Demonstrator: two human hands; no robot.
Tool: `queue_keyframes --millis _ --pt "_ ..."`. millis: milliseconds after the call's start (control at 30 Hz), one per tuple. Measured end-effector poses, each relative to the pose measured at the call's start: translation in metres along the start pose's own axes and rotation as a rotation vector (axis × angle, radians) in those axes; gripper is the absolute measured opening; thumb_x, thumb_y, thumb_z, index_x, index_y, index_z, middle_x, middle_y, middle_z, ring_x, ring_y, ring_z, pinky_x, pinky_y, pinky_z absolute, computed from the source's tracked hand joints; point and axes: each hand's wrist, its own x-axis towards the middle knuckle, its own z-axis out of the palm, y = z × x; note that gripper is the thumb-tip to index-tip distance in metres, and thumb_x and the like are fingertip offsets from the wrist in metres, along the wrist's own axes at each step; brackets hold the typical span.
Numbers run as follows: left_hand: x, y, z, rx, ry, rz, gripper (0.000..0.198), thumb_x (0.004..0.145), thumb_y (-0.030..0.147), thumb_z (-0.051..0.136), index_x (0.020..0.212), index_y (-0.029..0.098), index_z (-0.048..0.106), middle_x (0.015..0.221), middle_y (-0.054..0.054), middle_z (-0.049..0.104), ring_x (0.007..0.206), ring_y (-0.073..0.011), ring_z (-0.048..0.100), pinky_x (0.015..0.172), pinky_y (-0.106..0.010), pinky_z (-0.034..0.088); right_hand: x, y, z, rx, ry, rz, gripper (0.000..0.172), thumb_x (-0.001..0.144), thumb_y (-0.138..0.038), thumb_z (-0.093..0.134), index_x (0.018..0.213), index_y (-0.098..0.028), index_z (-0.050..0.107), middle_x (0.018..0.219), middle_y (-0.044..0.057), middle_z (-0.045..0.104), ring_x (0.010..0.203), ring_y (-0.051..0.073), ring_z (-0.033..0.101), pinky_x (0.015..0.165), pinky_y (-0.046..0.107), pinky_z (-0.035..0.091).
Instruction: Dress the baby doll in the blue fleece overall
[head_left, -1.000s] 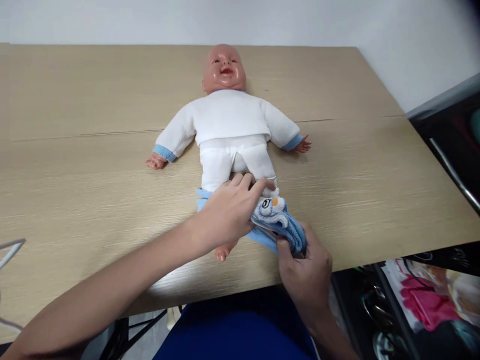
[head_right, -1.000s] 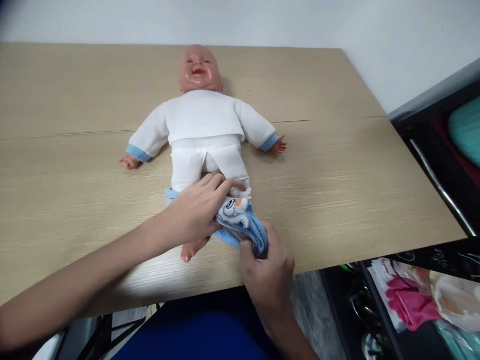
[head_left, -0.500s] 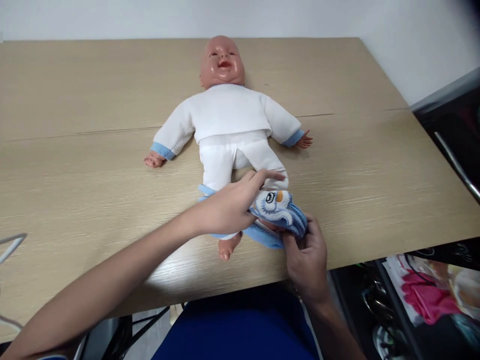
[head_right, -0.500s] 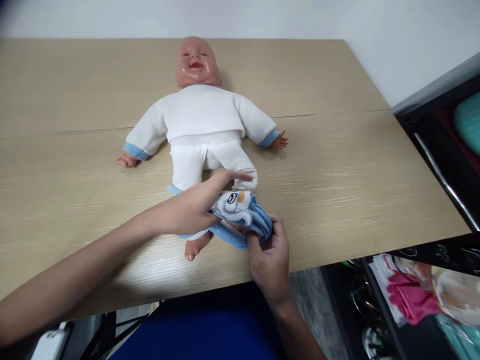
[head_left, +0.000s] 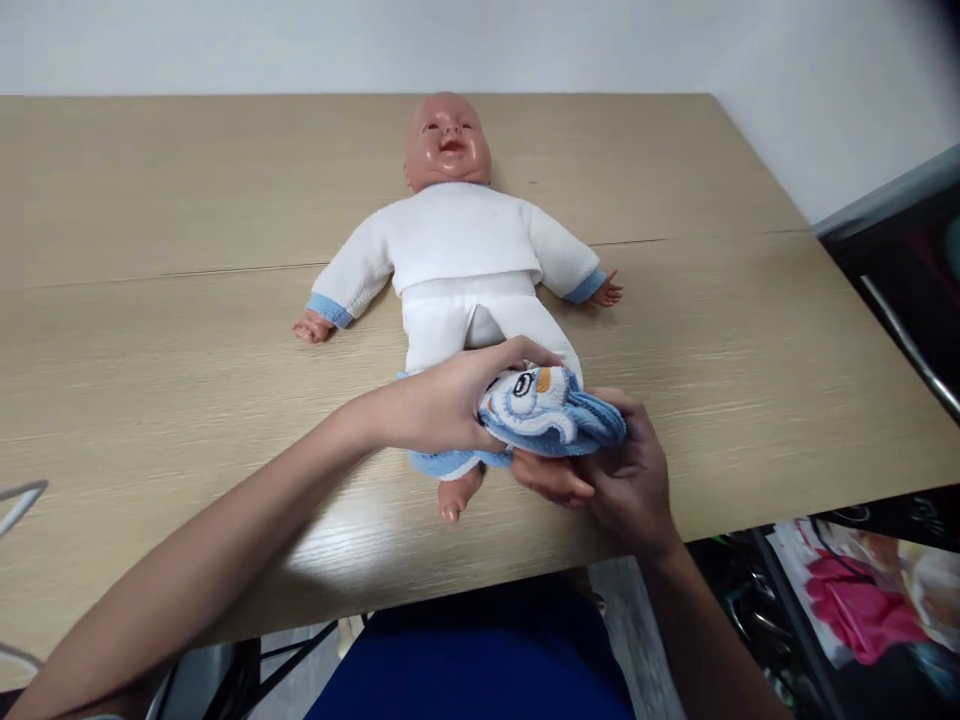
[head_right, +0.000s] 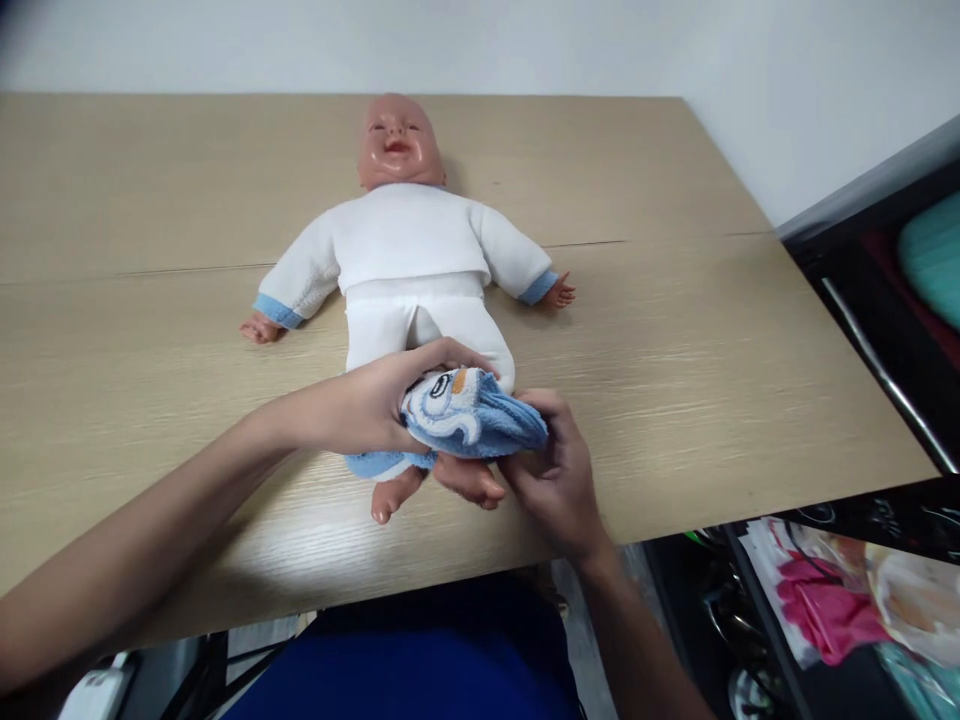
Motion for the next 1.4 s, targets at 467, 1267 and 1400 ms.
queue_keyframes --millis 467,1267,1400 --pt "0.002 -0.009 -0.007 0.011 -0.046 0.018 0.045 0.089 0.049 0.098 0.107 0.021 0.068 0.099 0.000 0.072 0.089 -0.0212 0.069 0.079 -0.032 0.048 0.124 -0.013 -0.041 -0.008 -0.787 0.032 0.035 0.087 -0.044 0.097 0.097 -0.023 0.071 0.097 -0.001 0.063 0.081 0.017 0.060 0.070 0.026 0.049" --pt "-0.092 -0.016 -0.016 -0.077 0.308 -0.244 0.015 0.114 0.040 0.067 0.113 0.026 0.063 0.128 -0.007 0.067 0.121 -0.0248 0.067 0.105 -0.040 0.061 0.161 -0.042 -0.013 -0.121 -0.765 -0.013 0.036 0.099 -0.060 0.083 0.101 -0.024 0.078 0.087 -0.001 0.064 0.077 0.018 0.057 0.071 0.031 0.047" --pt "-0.088 -0.028 -0.022 -0.261 0.440 -0.243 0.021 0.114 0.046 0.066 0.112 0.026 0.060 0.094 0.000 0.058 0.081 -0.0170 0.059 0.070 -0.029 0.056 0.167 -0.043 -0.002 0.066 -0.650 0.028 0.050 0.090 -0.074 0.087 0.107 -0.028 0.079 0.092 0.000 0.067 0.082 0.020 0.060 0.074 0.031 0.052"
